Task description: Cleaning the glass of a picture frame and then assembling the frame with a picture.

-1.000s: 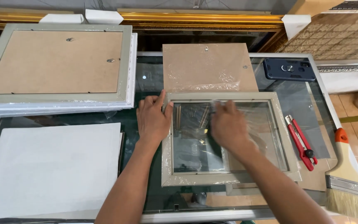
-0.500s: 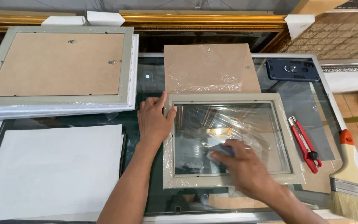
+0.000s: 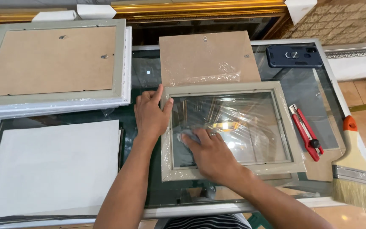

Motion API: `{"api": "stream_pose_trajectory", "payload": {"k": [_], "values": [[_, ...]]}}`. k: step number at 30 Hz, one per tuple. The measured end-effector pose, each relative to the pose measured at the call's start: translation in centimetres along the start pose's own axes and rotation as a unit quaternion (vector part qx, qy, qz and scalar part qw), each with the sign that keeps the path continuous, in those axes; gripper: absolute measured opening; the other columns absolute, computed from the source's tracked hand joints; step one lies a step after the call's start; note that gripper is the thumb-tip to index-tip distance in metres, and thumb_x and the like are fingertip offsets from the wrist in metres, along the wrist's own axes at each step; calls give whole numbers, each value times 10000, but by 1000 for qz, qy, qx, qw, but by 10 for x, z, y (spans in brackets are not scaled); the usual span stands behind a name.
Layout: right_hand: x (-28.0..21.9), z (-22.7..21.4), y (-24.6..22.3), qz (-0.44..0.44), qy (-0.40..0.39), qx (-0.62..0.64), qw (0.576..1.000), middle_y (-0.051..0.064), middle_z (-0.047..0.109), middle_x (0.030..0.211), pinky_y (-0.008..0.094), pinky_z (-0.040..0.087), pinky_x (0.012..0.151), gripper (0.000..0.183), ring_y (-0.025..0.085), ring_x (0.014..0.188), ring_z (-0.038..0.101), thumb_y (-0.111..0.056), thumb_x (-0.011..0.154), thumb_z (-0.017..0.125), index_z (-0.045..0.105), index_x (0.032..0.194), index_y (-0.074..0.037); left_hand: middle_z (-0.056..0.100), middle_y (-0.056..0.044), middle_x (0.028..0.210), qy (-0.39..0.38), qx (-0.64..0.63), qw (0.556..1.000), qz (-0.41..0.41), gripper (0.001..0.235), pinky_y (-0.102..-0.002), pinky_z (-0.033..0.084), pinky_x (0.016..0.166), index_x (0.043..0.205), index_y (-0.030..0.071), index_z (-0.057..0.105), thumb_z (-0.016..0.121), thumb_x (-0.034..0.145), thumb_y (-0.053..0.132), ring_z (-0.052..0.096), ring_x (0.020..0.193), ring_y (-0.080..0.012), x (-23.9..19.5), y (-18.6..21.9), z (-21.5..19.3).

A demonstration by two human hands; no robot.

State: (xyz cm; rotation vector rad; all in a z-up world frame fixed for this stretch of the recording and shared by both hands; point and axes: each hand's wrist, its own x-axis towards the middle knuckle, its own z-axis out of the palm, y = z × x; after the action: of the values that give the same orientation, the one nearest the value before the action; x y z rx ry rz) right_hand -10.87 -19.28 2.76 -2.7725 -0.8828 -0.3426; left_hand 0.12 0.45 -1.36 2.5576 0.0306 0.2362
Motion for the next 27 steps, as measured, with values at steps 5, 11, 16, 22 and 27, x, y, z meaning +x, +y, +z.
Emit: {"api": "stream_pose_trajectory", "payload": {"k": [5, 11, 16, 22, 27], "values": [[-53, -20, 59, 97, -63, -45, 992, 84, 588, 1199, 470, 550, 680, 489, 359, 850, 701, -139, 879, 491, 709, 1290, -287, 605, -51, 1225, 4, 0, 1000, -1, 556, -454, 418, 963, 1484, 229, 578, 587, 983, 470, 536, 1186, -273, 1, 0, 1], [-39, -8, 126, 282, -43, -95, 954, 136, 578, 1227, 487, 568, 790, 482, 435, 928, 714, -226, 915, 565, 677, 1384, -245, 600, -37, 1213, 5, 2, 1000, -3, 551, -446, 414, 963, 1484, 242, 575, 596, 982, 467, 531, 1184, -265, 0, 1, 2], [5, 4, 48, 124, -17, -105, 987, 165, 567, 1172, 508, 547, 720, 511, 448, 936, 684, -289, 883, 612, 648, 1374, -151, 604, -49, 1222, 13, 6, 1000, 3, 544, -464, 424, 972, 1477, 239, 583, 601, 982, 463, 536, 1191, -281, 0, 2, 1], [-40, -8, 51, 72, -64, -23, 995, 142, 549, 1226, 488, 536, 730, 458, 426, 964, 669, -259, 920, 510, 659, 1351, -227, 601, -40, 1246, -16, 1, 1000, -19, 569, -455, 401, 1011, 1491, 233, 571, 583, 977, 478, 525, 1222, -267, 2, 5, -3], [-66, -4, 157, 296, -51, -143, 943, 163, 544, 1275, 467, 540, 809, 463, 445, 1082, 642, -267, 943, 528, 655, 1387, -230, 606, -27, 1240, -13, -5, 1000, -17, 547, -441, 411, 996, 1484, 236, 577, 590, 986, 461, 533, 1207, -252, -1, 6, -6]]}}
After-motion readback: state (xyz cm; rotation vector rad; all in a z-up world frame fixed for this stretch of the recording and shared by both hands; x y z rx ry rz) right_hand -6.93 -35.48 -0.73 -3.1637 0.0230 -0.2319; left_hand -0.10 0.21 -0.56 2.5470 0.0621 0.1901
